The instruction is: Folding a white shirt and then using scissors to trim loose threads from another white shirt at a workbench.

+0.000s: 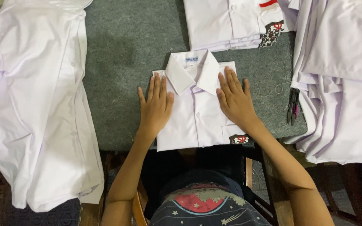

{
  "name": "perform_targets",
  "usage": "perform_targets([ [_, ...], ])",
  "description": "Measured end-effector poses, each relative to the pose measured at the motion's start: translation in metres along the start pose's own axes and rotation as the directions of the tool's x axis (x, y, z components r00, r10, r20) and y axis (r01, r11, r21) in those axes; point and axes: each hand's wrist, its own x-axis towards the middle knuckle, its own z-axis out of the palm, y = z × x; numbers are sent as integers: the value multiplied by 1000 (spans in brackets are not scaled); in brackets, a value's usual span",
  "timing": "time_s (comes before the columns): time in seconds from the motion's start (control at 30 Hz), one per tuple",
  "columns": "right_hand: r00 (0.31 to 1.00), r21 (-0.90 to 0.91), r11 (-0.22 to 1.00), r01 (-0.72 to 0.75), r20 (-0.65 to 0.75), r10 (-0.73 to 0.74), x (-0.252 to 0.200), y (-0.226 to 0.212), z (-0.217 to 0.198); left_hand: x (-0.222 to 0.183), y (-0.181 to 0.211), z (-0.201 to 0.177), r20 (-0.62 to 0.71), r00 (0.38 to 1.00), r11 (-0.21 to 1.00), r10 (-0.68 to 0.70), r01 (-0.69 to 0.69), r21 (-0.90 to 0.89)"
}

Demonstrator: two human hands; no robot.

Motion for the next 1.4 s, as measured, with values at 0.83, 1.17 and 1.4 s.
perform_targets([
  [0.83, 970, -44, 981, 188, -151, -192, -42, -50, 23, -82, 12, 3, -159, 974, 983, -160, 172, 65],
  [1.17, 964, 16, 979, 201, -182, -195, -41, -53, 18, -92, 18, -30, -101, 981, 985, -165, 169, 36],
  [1.4, 884, 126, 974, 188, -454, -112, -24, 4, -1, -68, -8, -14, -168, 958, 963, -233, 251, 96],
])
